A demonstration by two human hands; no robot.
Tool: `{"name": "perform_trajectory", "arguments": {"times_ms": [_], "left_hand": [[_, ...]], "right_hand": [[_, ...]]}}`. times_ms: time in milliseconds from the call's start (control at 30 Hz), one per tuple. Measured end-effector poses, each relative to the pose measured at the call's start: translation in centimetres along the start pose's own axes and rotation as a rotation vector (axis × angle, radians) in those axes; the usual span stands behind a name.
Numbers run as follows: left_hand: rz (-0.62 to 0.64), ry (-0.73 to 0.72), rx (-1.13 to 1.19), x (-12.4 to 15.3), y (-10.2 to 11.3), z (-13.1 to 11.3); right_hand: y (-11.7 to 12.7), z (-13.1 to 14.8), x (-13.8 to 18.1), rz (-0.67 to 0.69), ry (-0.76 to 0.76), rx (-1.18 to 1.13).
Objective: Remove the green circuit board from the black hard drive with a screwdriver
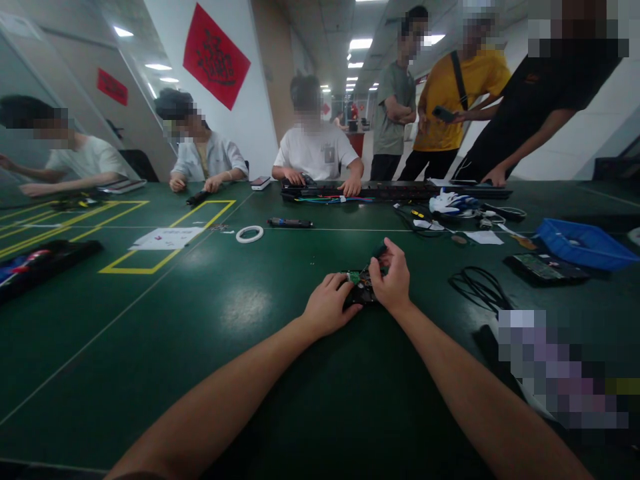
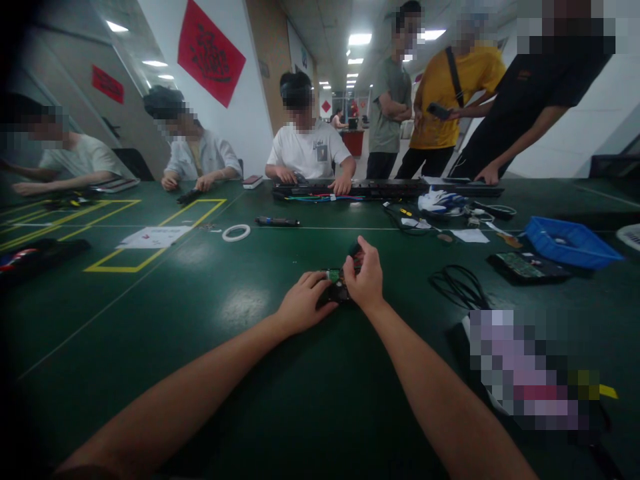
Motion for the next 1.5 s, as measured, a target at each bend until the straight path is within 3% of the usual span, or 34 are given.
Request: {"name": "perform_trajectory", "arguments": {"times_ms": [267,500,1133,1500], "left_hand": [[0.007,0.006,-0.005,-0.04,-0.04,0.11],[-0.01,-0.004,-0.013,0.02,0.1,-0.04],[0.0,0.003,-0.018,0.01,-0.05,0.17],[-0.008,-0.008,-0.003,-0.05,0.05,-0.02]], "right_hand": [[-0.9,-0.6,0.31,0.028,-0.056,-0.14],[-0.12,-0.64,0.2,-0.048,-0.044,0.009],[-0.98,-0.58,0.37,0.04,-0.06,-0.178],[-0.4,-0.5,0.24,-0.003,-0.039,-0.008]]}}
Point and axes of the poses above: each hand's wrist, its own x-axis away from the middle knuckle, its own y-axis out of the back of the hand, z = x × y, the point moved 10 cm from there along -x, towards the middle knuckle, and after that the axes turned 13 degrees about x, right-handed, at the moved point
